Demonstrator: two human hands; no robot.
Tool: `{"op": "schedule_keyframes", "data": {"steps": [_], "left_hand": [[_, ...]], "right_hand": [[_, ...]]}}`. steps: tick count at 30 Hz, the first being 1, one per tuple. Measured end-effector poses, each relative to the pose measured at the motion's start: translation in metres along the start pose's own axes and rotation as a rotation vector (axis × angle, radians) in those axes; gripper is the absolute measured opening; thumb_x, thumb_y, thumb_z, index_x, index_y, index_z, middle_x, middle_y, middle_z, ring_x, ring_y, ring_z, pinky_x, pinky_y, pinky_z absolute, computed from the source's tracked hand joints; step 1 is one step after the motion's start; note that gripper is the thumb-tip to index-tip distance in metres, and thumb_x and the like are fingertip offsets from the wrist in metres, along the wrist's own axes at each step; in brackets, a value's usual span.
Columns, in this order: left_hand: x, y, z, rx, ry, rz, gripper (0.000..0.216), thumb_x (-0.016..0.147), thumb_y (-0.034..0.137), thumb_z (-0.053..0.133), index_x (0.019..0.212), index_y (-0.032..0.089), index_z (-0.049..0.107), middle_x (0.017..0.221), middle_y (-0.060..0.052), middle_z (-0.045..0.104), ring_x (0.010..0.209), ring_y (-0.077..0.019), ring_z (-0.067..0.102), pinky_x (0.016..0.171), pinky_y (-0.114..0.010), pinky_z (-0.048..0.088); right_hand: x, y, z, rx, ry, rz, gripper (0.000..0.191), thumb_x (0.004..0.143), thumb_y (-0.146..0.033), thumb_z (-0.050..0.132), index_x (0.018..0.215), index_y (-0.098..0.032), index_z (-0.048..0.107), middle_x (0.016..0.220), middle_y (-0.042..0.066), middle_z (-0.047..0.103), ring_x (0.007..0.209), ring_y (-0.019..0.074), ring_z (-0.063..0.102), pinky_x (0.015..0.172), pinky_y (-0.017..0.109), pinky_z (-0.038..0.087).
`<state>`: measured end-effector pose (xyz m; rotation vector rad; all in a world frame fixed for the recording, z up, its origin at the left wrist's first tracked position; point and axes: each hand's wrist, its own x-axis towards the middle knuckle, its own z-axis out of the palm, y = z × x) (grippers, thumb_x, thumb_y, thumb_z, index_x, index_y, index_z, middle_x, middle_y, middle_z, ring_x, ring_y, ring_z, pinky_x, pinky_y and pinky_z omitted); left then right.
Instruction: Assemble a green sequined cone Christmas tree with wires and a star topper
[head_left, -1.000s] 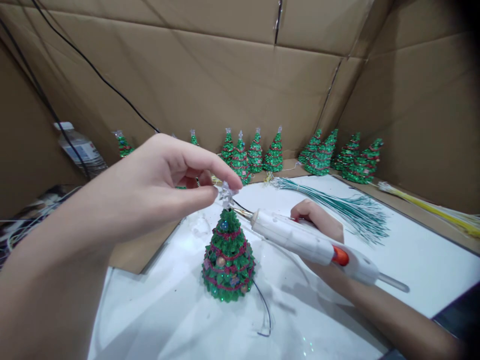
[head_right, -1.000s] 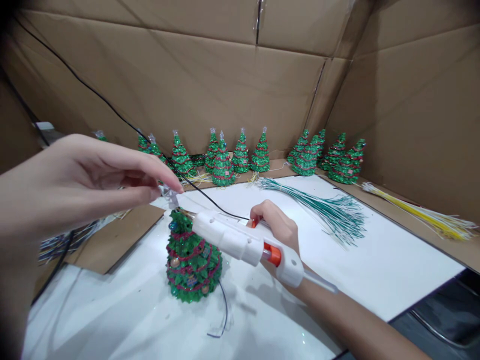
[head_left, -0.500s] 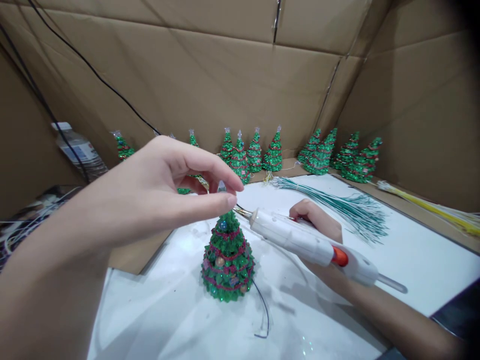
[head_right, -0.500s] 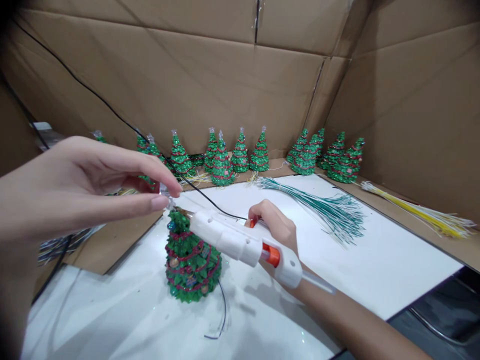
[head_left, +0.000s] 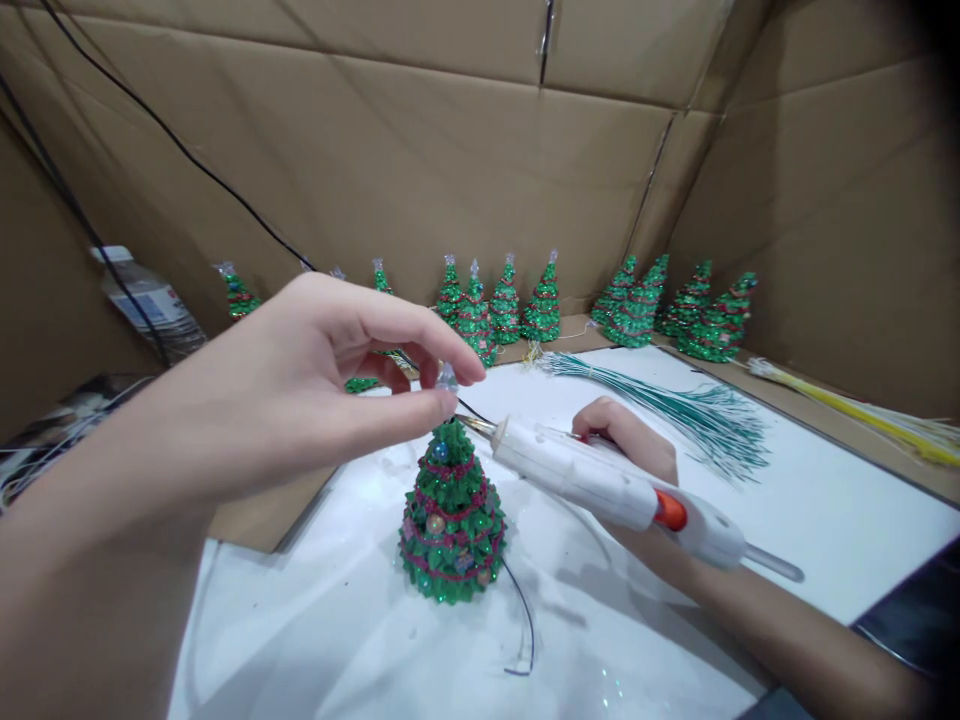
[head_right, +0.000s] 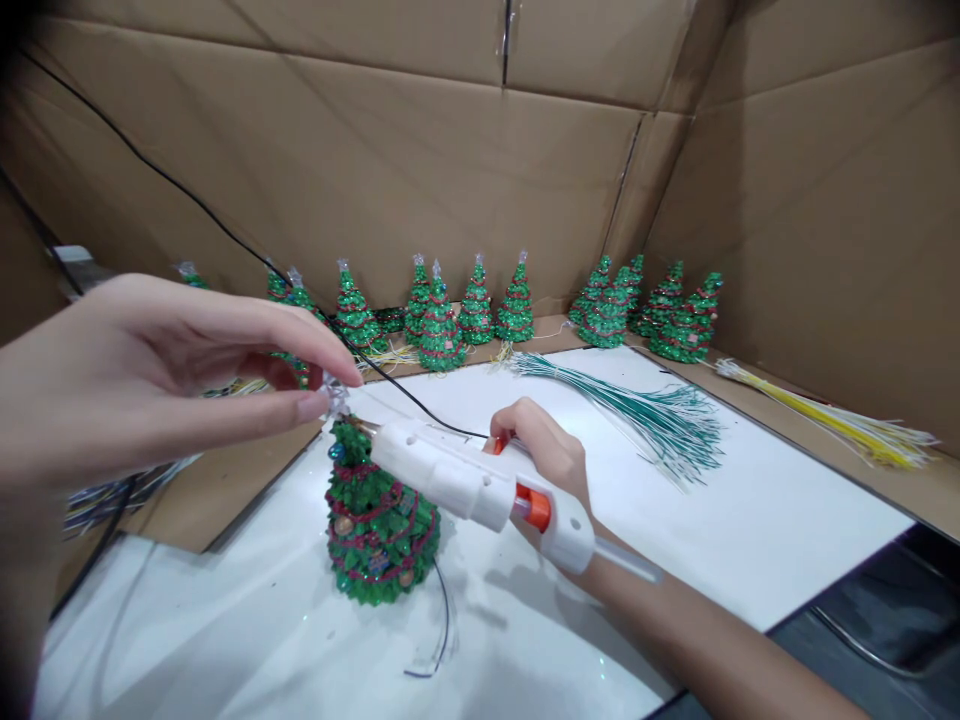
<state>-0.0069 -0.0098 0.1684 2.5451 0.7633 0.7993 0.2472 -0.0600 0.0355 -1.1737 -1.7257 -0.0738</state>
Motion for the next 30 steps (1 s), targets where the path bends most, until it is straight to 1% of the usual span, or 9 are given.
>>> {"op": "schedule_keyframes", "data": {"steps": [8,13,18,23,30], "left_hand": [[0.0010,-0.0019,-0.0005,0.021,-0.002,0.032,0.015,0.082,0.027,0.063,0.093,0.034,0.069,0.087,0.007,0.071,0.075,-0.0116,0.068,0.057,-0.016,0.053],[0.0011,-0.0014,-0.0002,0.028,-0.009,0.048,0.016,0.082,0.026,0.061,0.093,0.033,0.069,0.088,0.006,0.070,0.076,-0.0114,0.068,0.056,-0.016,0.052],[0.0017,-0.0006,-0.0022,0.041,-0.001,0.080,0.016,0.081,0.025,0.062,0.093,0.033,0.069,0.093,0.006,0.070,0.082,-0.0125,0.067,0.059,-0.016,0.053],[0.0017,-0.0011,-0.0023,0.037,-0.007,0.110,0.017,0.081,0.022,0.061,0.092,0.033,0.069,0.096,0.006,0.069,0.089,-0.0129,0.066,0.063,-0.016,0.053],[0.0018,-0.0032,-0.0027,0.054,-0.009,0.095,0.016,0.081,0.025,0.061,0.092,0.034,0.069,0.095,0.007,0.070,0.086,-0.0125,0.067,0.063,-0.016,0.053]], "right_hand": [[0.0005,0.0010,-0.0022,-0.011,-0.023,-0.021,0.008,0.076,-0.018,0.054,0.079,-0.022,0.048,0.070,-0.003,0.049,0.058,0.0128,0.042,0.053,0.025,0.032],[-0.0009,0.0033,-0.0006,-0.018,0.010,0.008,0.006,0.077,-0.020,0.054,0.078,-0.022,0.048,0.069,-0.003,0.049,0.058,0.0128,0.042,0.054,0.025,0.034],[-0.0002,0.0023,-0.0011,-0.015,0.007,0.009,0.006,0.077,-0.021,0.054,0.079,-0.023,0.049,0.070,-0.002,0.050,0.059,0.0134,0.044,0.054,0.025,0.035],[0.0015,-0.0027,-0.0039,-0.024,-0.009,-0.004,0.009,0.075,-0.017,0.054,0.078,-0.022,0.047,0.068,-0.004,0.049,0.057,0.0120,0.043,0.052,0.024,0.034],[0.0026,-0.0037,-0.0040,-0.022,-0.019,-0.003,0.006,0.076,-0.020,0.053,0.078,-0.021,0.048,0.067,-0.004,0.049,0.055,0.0120,0.043,0.051,0.024,0.032]]}}
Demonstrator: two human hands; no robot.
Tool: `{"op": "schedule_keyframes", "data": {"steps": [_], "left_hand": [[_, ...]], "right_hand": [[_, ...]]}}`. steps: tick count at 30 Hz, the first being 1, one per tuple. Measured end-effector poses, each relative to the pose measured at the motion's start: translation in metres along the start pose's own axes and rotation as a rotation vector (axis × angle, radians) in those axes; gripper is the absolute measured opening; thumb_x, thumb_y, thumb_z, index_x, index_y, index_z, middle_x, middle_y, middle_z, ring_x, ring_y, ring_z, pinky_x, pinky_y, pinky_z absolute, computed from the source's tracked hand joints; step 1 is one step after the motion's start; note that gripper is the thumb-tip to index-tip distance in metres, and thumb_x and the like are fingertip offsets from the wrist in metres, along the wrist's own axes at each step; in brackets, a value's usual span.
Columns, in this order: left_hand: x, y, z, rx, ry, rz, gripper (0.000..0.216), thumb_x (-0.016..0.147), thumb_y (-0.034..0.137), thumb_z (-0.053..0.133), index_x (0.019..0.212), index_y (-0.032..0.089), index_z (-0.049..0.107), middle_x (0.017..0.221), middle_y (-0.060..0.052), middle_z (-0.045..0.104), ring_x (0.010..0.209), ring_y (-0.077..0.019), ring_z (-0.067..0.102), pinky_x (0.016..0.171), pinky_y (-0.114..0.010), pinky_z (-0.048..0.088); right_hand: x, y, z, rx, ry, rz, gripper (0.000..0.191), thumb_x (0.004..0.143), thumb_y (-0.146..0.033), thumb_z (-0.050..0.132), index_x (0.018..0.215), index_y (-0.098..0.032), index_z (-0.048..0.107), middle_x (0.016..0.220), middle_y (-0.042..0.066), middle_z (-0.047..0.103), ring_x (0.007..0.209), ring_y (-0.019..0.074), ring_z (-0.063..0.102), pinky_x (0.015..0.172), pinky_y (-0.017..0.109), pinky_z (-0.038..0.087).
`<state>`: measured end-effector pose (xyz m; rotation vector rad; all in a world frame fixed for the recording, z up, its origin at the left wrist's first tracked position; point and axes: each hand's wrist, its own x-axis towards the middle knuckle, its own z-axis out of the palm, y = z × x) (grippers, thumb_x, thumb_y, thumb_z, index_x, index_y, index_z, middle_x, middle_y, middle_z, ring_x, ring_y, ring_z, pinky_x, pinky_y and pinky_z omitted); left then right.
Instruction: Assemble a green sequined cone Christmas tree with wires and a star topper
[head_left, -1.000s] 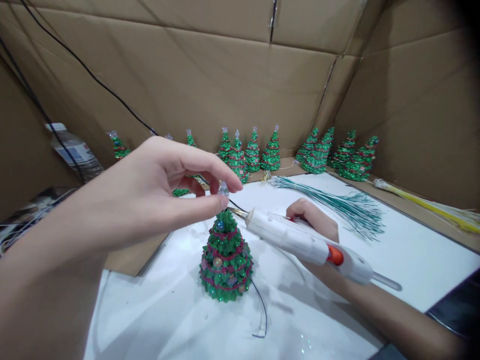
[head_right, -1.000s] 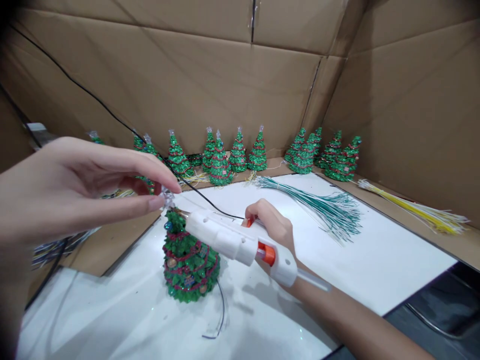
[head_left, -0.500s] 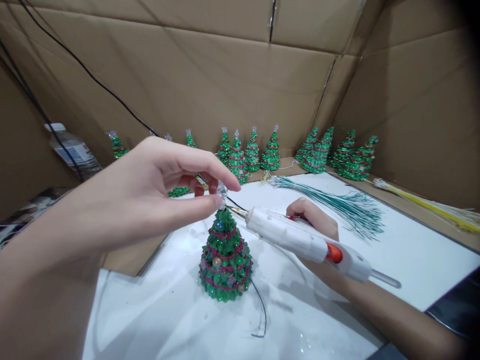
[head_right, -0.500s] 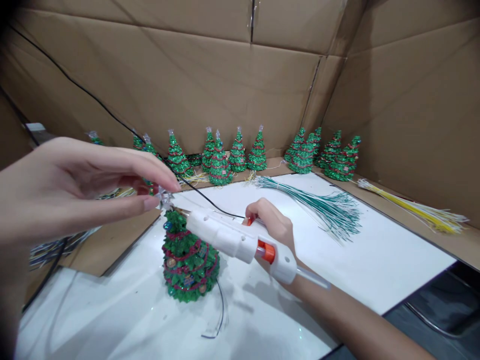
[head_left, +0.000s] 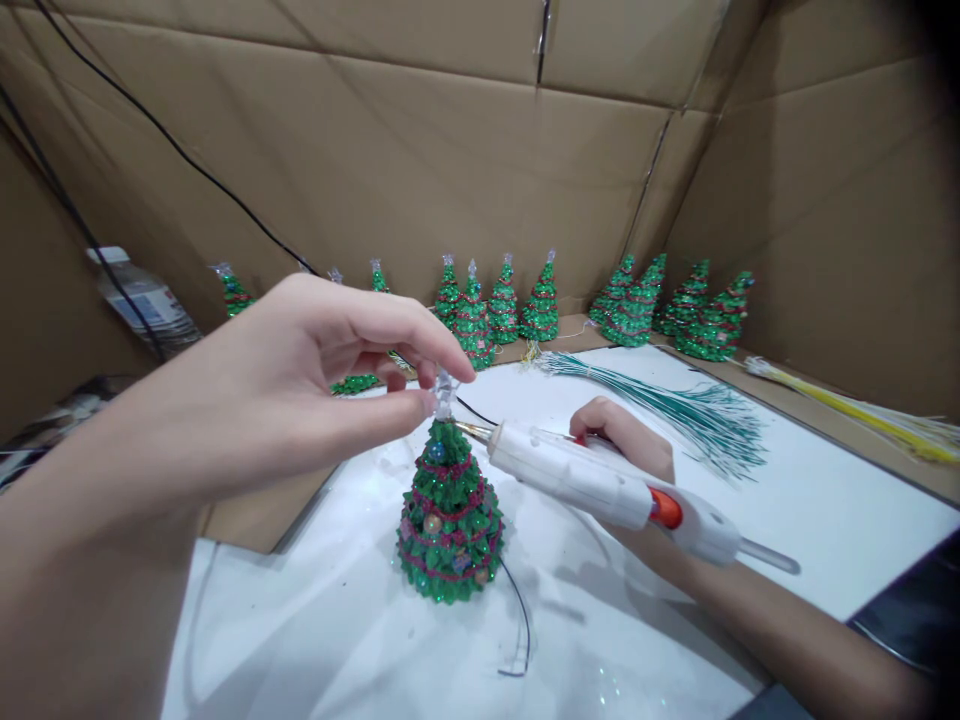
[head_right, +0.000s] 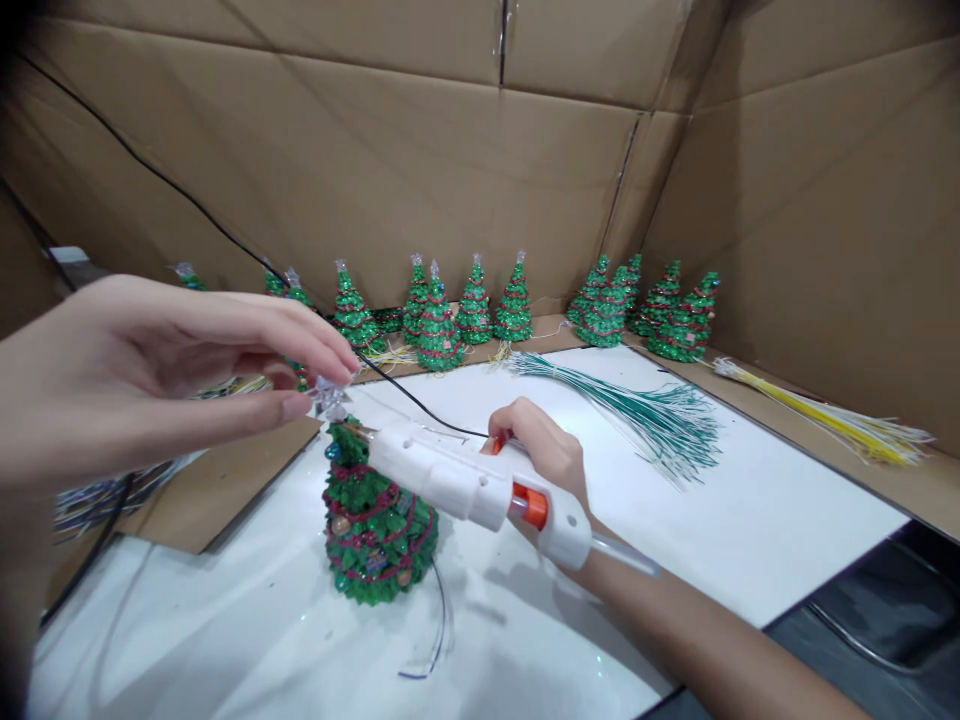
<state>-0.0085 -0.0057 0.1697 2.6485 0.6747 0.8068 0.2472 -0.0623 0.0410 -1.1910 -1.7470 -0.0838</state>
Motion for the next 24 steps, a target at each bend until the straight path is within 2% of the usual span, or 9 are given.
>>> {"op": "schedule_keyframes", "data": {"steps": [9,15,24], "left_hand": [[-0.0009,-0.0013,0.0006,-0.006,0.018,-0.012,0.013,0.081,0.028,0.063,0.091,0.032,0.070,0.093,0.005,0.070,0.084,-0.0135,0.067,0.061,-0.017,0.053],[-0.0017,0.0001,0.0007,-0.019,0.013,-0.018,0.013,0.081,0.027,0.063,0.092,0.028,0.070,0.093,0.002,0.070,0.083,-0.0142,0.066,0.062,-0.018,0.053],[-0.0005,0.0015,-0.0001,-0.017,-0.001,-0.032,0.013,0.082,0.027,0.062,0.092,0.030,0.070,0.094,0.002,0.070,0.084,-0.0150,0.066,0.061,-0.020,0.052]], "right_hand": [[0.0031,-0.0048,0.0008,-0.022,0.062,-0.006,0.014,0.083,-0.026,0.055,0.073,-0.019,0.049,0.064,-0.003,0.049,0.055,0.0103,0.044,0.052,0.023,0.034],[0.0015,-0.0029,0.0000,-0.017,0.056,-0.007,0.010,0.080,-0.022,0.056,0.073,-0.019,0.050,0.065,-0.003,0.050,0.055,0.0111,0.045,0.052,0.024,0.034],[-0.0027,0.0026,0.0033,0.013,0.049,0.021,0.009,0.076,-0.017,0.058,0.076,-0.021,0.050,0.068,-0.005,0.049,0.058,0.0108,0.043,0.054,0.024,0.032]]}}
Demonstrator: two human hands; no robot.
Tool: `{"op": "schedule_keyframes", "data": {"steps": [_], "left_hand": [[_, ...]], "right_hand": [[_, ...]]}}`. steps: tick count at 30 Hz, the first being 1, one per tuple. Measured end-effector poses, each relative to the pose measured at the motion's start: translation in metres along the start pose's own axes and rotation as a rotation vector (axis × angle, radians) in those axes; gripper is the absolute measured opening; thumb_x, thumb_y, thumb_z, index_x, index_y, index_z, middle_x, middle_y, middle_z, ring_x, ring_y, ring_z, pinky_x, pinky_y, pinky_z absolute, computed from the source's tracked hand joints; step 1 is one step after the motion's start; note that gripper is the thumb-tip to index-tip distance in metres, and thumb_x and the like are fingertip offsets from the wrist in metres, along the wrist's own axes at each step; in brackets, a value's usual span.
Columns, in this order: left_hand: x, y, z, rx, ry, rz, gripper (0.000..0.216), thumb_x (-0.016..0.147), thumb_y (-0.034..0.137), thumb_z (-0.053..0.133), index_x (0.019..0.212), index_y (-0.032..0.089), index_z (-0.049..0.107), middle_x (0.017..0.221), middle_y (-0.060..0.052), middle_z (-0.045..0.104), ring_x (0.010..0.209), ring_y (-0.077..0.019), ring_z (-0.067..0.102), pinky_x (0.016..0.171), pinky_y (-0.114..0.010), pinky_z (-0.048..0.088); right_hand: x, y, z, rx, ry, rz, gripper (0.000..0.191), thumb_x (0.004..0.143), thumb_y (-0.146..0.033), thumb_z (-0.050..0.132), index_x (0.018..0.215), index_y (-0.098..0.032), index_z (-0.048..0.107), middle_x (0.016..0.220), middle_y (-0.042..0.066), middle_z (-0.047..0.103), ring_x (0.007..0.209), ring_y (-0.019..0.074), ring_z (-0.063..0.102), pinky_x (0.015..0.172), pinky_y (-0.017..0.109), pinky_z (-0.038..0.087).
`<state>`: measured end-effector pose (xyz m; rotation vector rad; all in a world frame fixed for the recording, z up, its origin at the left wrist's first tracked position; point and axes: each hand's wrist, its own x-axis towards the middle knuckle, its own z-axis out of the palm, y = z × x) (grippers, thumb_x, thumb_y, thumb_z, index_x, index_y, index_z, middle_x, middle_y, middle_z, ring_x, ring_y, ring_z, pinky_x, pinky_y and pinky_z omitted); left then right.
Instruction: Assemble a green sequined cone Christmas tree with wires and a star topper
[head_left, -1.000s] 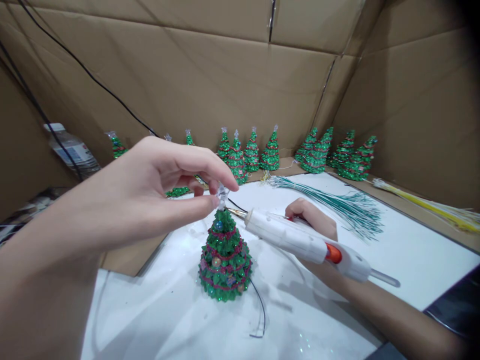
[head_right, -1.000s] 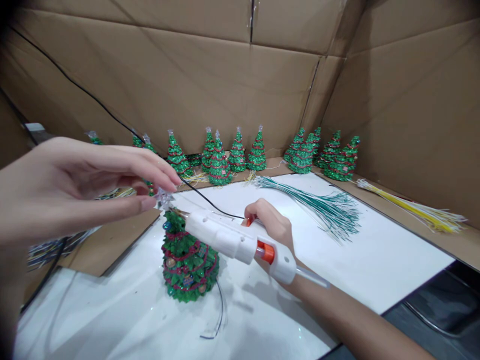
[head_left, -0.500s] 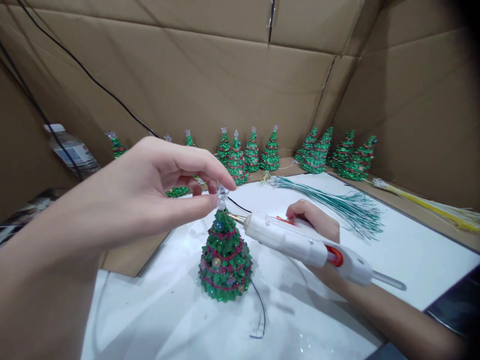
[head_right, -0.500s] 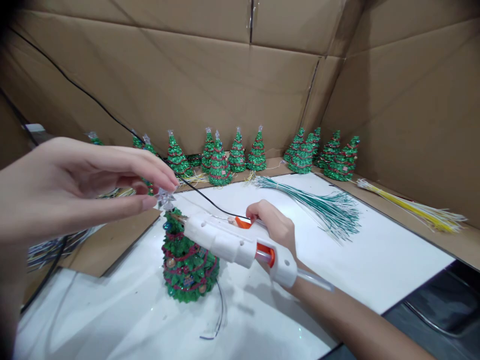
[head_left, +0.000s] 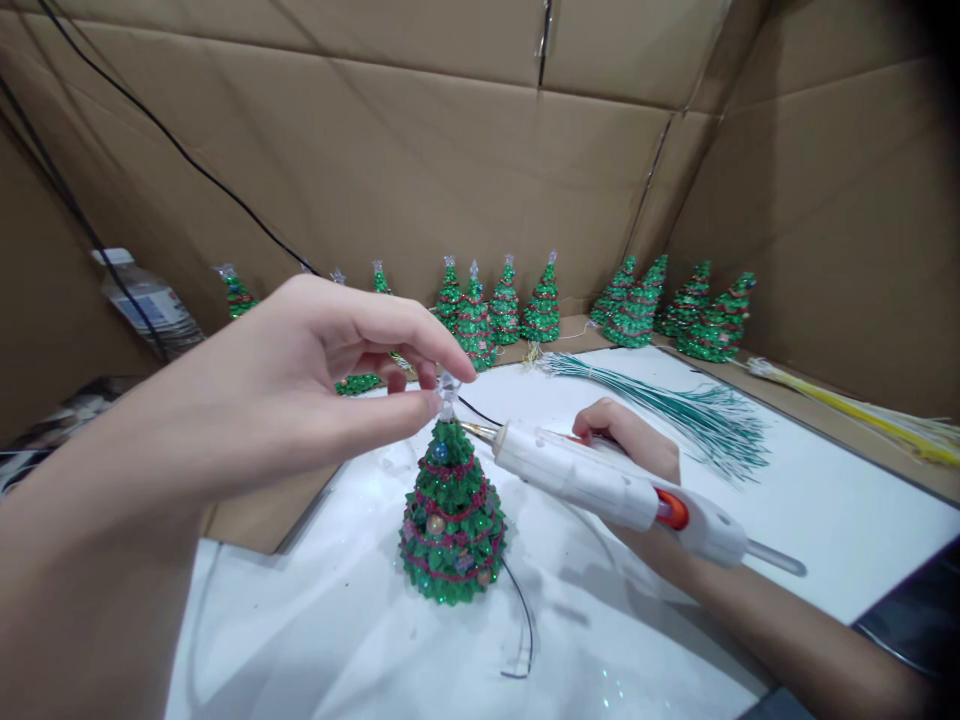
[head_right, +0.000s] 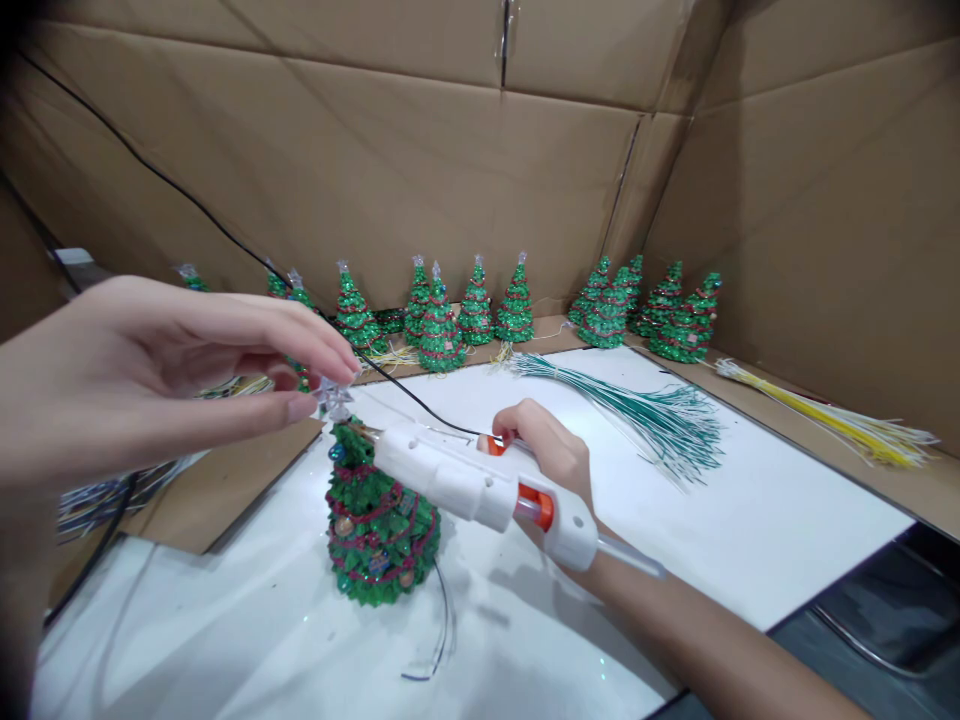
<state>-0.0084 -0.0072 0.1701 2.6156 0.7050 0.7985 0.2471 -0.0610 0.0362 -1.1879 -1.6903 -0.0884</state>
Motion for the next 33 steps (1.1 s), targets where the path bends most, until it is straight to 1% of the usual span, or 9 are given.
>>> {"op": "schedule_keyframes", "data": {"steps": [8,12,17,20,25,33], "left_hand": [[-0.0007,0.0002,0.0002,0.005,-0.019,-0.007,0.014,0.082,0.027,0.062,0.093,0.032,0.069,0.096,0.004,0.069,0.084,-0.0130,0.066,0.062,-0.019,0.051],[-0.0012,-0.0004,0.0007,0.014,-0.004,0.004,0.014,0.083,0.027,0.061,0.092,0.034,0.069,0.095,0.005,0.069,0.085,-0.0125,0.066,0.062,-0.018,0.052],[-0.0013,0.0000,-0.0005,0.019,-0.006,0.010,0.014,0.082,0.027,0.062,0.093,0.031,0.069,0.096,0.003,0.070,0.086,-0.0143,0.066,0.061,-0.019,0.052],[-0.0008,0.0003,-0.0007,0.023,-0.012,0.009,0.014,0.083,0.026,0.061,0.093,0.031,0.069,0.097,0.003,0.070,0.086,-0.0138,0.066,0.062,-0.019,0.052],[-0.0007,-0.0001,-0.0004,0.021,-0.005,0.016,0.013,0.083,0.027,0.061,0.093,0.031,0.069,0.096,0.003,0.070,0.086,-0.0143,0.066,0.060,-0.018,0.052],[-0.0013,-0.0004,0.0001,0.022,-0.011,0.002,0.014,0.084,0.027,0.060,0.094,0.032,0.069,0.097,0.004,0.069,0.087,-0.0135,0.066,0.063,-0.018,0.052]], "right_hand": [[0.0006,-0.0001,-0.0005,0.017,-0.010,0.001,0.008,0.076,-0.016,0.056,0.077,-0.021,0.050,0.068,-0.004,0.049,0.058,0.0113,0.043,0.054,0.024,0.033],[0.0005,0.0008,0.0004,0.005,0.007,0.010,0.007,0.076,-0.017,0.056,0.077,-0.021,0.051,0.068,-0.003,0.050,0.059,0.0123,0.044,0.055,0.024,0.035],[0.0000,0.0014,0.0015,-0.007,0.022,0.015,0.006,0.078,-0.019,0.055,0.075,-0.021,0.051,0.067,-0.003,0.050,0.058,0.0128,0.044,0.055,0.025,0.036],[-0.0004,0.0019,0.0008,-0.007,0.015,0.021,0.005,0.077,-0.018,0.054,0.076,-0.022,0.050,0.068,-0.003,0.051,0.059,0.0136,0.045,0.056,0.025,0.036],[-0.0007,0.0016,-0.0013,0.000,-0.014,0.027,0.007,0.075,-0.018,0.055,0.077,-0.023,0.050,0.068,-0.002,0.051,0.058,0.0142,0.045,0.054,0.026,0.035],[0.0035,-0.0014,-0.0014,-0.033,0.027,0.006,0.007,0.073,-0.015,0.052,0.074,-0.022,0.049,0.065,-0.003,0.049,0.055,0.0135,0.046,0.053,0.026,0.035]]}}
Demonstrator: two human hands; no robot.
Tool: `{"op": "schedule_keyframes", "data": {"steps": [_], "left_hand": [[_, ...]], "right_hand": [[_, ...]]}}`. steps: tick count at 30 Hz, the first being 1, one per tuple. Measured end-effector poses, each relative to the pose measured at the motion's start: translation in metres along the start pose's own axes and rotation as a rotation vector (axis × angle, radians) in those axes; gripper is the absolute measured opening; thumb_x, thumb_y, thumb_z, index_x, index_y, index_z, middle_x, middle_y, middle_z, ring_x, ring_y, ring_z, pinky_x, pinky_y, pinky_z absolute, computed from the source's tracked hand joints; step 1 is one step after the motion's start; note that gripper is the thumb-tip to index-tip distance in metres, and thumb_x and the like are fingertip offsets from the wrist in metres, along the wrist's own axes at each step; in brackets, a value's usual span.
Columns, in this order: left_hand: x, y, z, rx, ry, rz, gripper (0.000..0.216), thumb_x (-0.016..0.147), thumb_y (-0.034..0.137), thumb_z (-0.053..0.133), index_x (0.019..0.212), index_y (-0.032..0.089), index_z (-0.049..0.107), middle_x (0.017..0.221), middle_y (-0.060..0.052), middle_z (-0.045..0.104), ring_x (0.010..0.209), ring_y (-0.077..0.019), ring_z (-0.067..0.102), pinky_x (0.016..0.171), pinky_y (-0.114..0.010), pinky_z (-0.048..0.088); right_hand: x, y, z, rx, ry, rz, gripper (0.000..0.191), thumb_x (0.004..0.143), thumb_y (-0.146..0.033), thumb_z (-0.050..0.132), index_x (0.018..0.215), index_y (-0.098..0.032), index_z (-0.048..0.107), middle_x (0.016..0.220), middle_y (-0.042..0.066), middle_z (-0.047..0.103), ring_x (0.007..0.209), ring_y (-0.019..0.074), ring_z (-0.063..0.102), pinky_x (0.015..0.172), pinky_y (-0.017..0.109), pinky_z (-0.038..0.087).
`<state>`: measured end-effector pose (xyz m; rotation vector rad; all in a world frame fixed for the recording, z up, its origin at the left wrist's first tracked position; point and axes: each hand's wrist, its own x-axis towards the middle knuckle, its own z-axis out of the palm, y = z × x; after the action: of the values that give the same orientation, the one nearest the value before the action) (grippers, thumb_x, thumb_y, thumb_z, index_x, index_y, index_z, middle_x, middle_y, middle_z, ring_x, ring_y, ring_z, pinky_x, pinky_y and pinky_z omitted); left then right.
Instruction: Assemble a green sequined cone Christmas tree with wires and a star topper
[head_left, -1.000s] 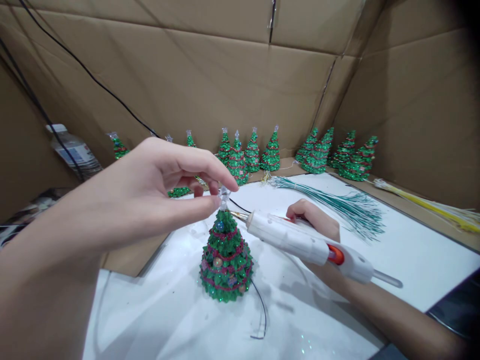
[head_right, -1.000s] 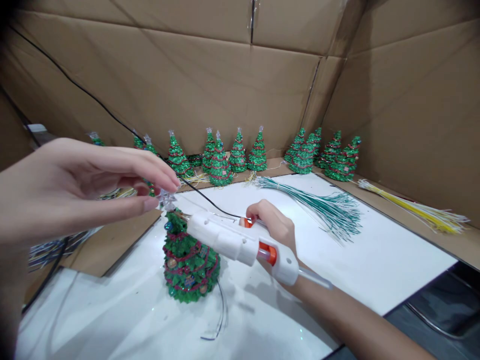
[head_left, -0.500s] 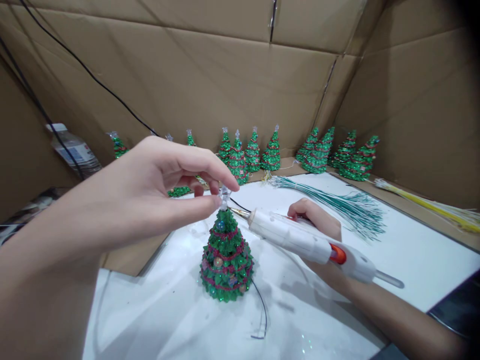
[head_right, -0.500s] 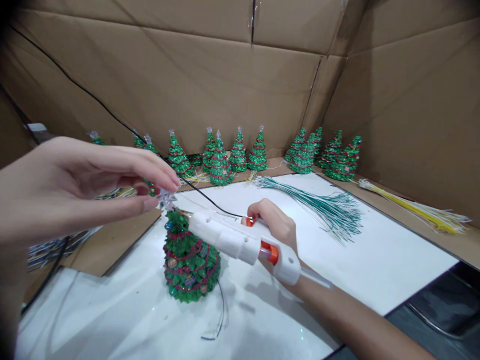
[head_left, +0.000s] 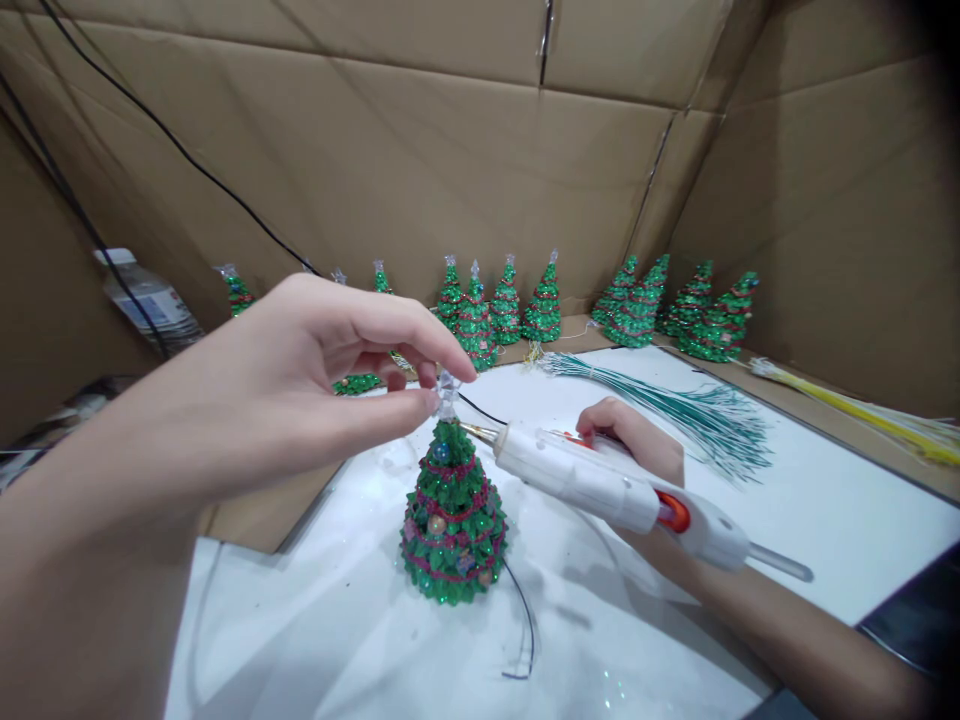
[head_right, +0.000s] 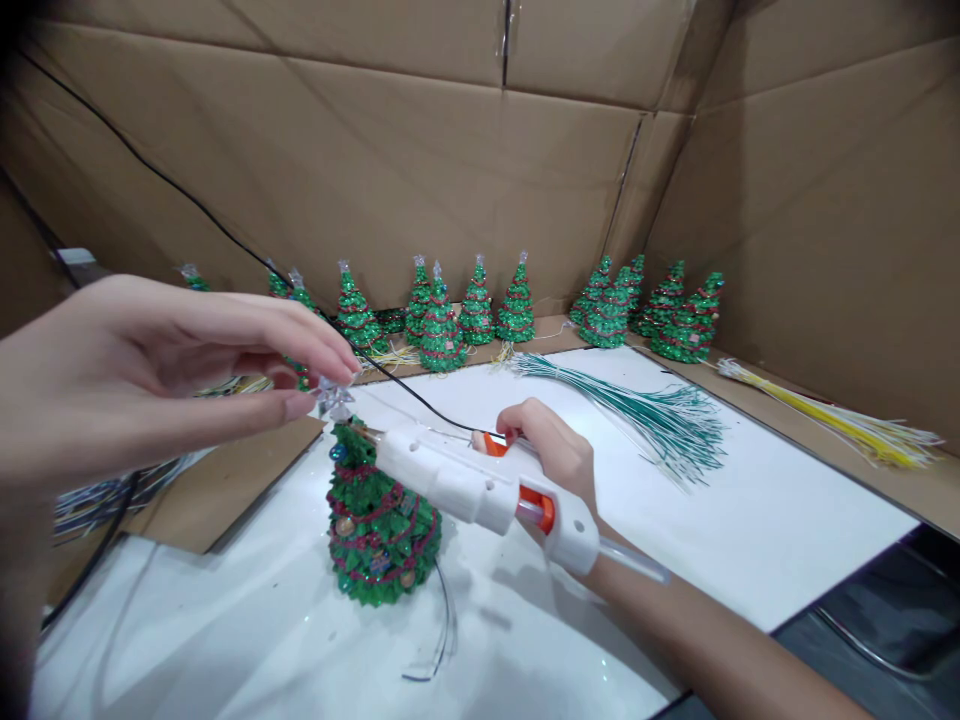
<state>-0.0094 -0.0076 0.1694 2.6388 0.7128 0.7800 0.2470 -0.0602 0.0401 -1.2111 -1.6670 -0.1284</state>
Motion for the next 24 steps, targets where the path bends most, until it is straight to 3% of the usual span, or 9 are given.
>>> {"op": "schedule_keyframes", "data": {"steps": [12,24], "left_hand": [[-0.0006,0.0009,-0.0007,-0.013,0.012,-0.015,0.014,0.083,0.028,0.061,0.094,0.031,0.070,0.094,0.002,0.070,0.082,-0.0133,0.066,0.063,-0.018,0.053],[0.0024,0.0025,0.0005,-0.061,0.031,-0.074,0.011,0.080,0.030,0.066,0.089,0.025,0.071,0.084,0.000,0.071,0.073,-0.0131,0.067,0.056,-0.015,0.053]], "right_hand": [[-0.0008,0.0020,0.0019,0.012,0.004,-0.012,0.008,0.073,-0.013,0.051,0.075,-0.021,0.050,0.066,-0.003,0.050,0.057,0.0123,0.047,0.054,0.025,0.035],[0.0042,-0.0062,-0.0004,-0.015,0.002,-0.052,0.011,0.082,-0.026,0.053,0.074,-0.020,0.050,0.064,-0.002,0.051,0.055,0.0120,0.048,0.051,0.025,0.037]]}}
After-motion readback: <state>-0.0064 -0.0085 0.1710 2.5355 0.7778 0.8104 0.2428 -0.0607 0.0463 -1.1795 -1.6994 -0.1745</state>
